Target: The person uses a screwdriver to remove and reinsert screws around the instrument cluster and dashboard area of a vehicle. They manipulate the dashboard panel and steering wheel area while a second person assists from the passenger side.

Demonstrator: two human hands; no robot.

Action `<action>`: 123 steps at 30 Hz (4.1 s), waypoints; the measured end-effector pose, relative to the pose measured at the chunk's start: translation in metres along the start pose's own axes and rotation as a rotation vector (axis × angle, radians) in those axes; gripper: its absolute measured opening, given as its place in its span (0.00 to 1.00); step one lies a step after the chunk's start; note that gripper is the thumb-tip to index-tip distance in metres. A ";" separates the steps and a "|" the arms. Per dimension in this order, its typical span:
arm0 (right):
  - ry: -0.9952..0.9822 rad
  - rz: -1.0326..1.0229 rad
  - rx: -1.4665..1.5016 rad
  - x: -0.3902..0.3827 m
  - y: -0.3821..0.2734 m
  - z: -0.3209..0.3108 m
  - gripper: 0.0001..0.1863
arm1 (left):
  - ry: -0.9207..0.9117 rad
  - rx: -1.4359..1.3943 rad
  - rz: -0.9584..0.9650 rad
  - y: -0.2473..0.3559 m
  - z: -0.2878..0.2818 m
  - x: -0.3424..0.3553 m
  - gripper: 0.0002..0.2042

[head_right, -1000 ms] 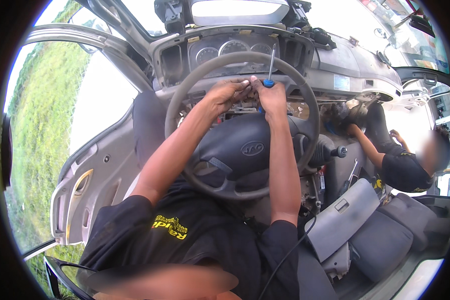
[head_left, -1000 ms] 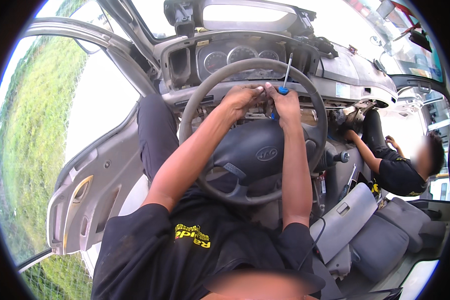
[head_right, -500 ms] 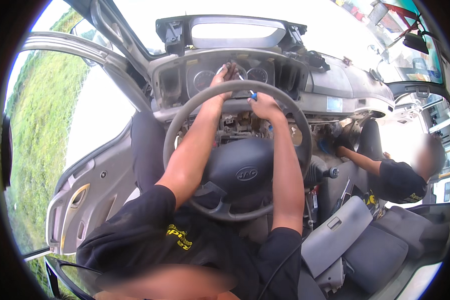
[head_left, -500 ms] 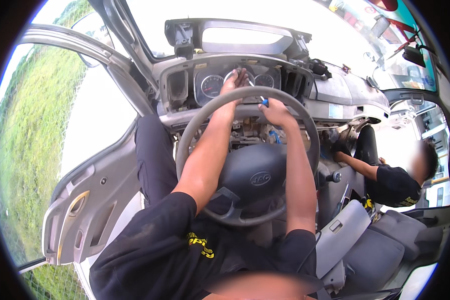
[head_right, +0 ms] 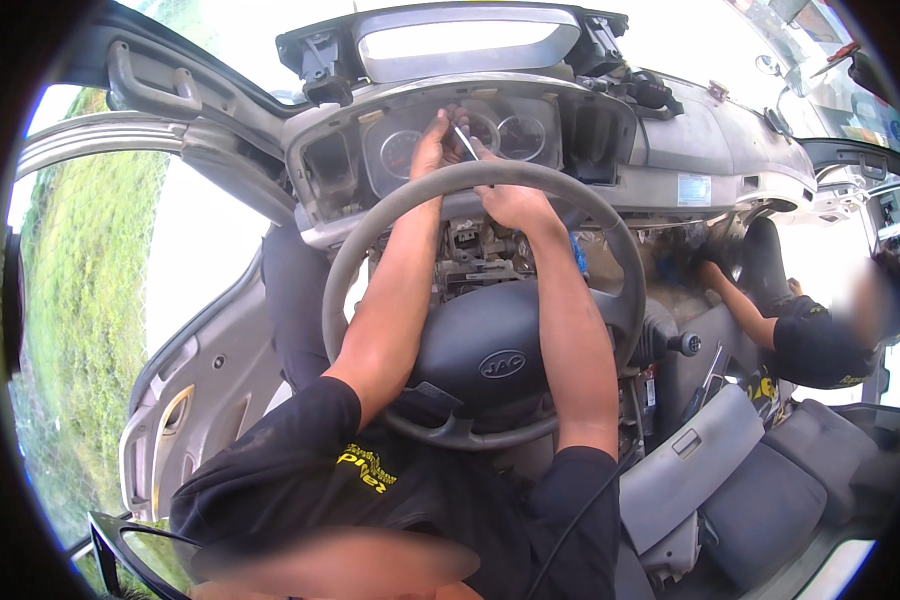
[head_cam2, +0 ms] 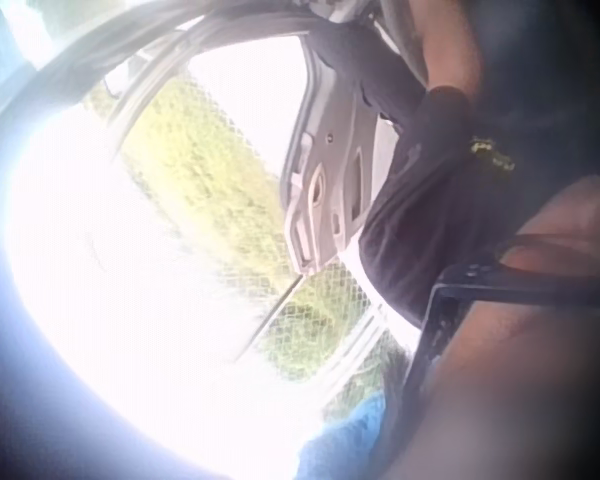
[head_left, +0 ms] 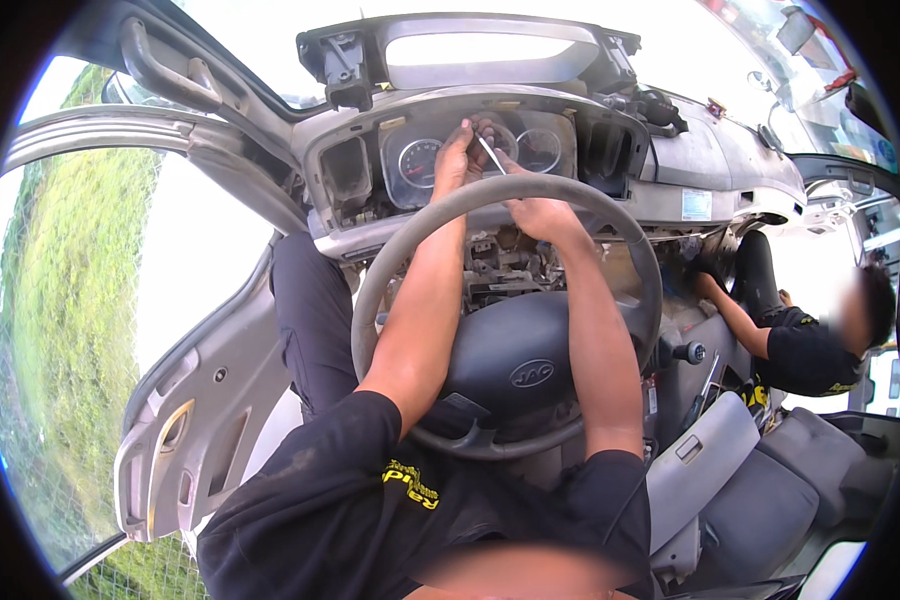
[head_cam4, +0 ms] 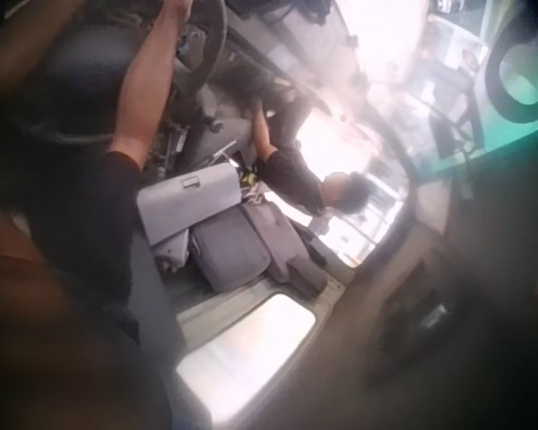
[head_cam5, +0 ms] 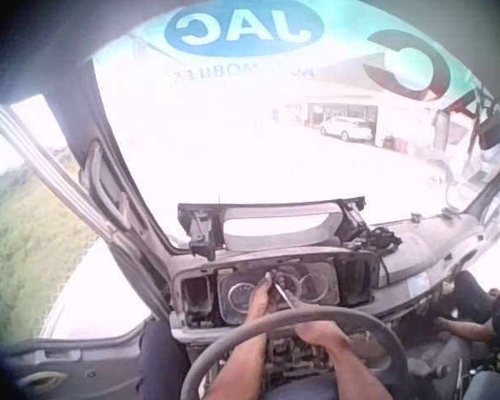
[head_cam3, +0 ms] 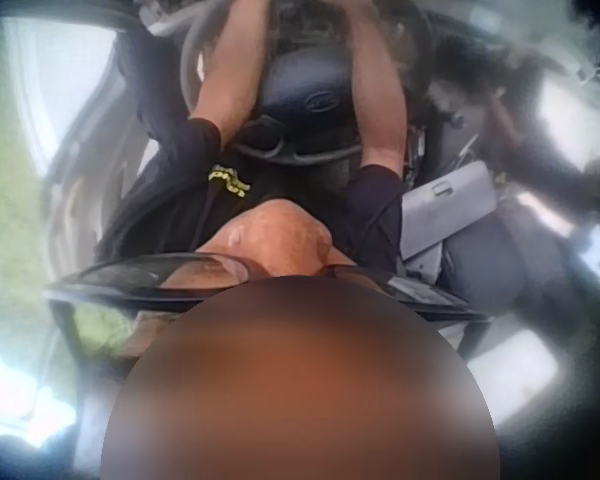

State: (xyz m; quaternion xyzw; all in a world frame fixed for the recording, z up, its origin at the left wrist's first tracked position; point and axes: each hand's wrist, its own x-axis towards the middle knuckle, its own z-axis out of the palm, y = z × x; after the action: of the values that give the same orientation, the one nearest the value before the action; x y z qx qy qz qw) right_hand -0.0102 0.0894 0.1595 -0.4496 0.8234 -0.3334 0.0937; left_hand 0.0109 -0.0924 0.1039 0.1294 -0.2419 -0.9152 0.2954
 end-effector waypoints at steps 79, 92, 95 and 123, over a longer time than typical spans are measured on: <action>0.398 0.006 0.110 0.024 -0.004 0.015 0.27 | -0.156 0.300 -0.184 -0.007 0.040 0.024 0.17; 0.323 0.158 0.268 0.020 -0.004 0.007 0.24 | 0.019 0.620 0.435 0.000 0.031 0.019 0.14; 0.410 -0.039 0.155 0.023 -0.002 0.018 0.25 | 0.140 0.556 0.439 0.003 0.042 0.023 0.13; 0.412 0.191 0.555 0.022 0.032 0.034 0.23 | -0.028 0.994 0.145 0.019 0.040 0.013 0.42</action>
State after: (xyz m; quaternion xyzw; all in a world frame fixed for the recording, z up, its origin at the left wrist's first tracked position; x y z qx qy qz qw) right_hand -0.0285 0.0679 0.1164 -0.2512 0.7414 -0.6178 0.0750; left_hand -0.0056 -0.0989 0.1460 0.2250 -0.6608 -0.6682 0.2574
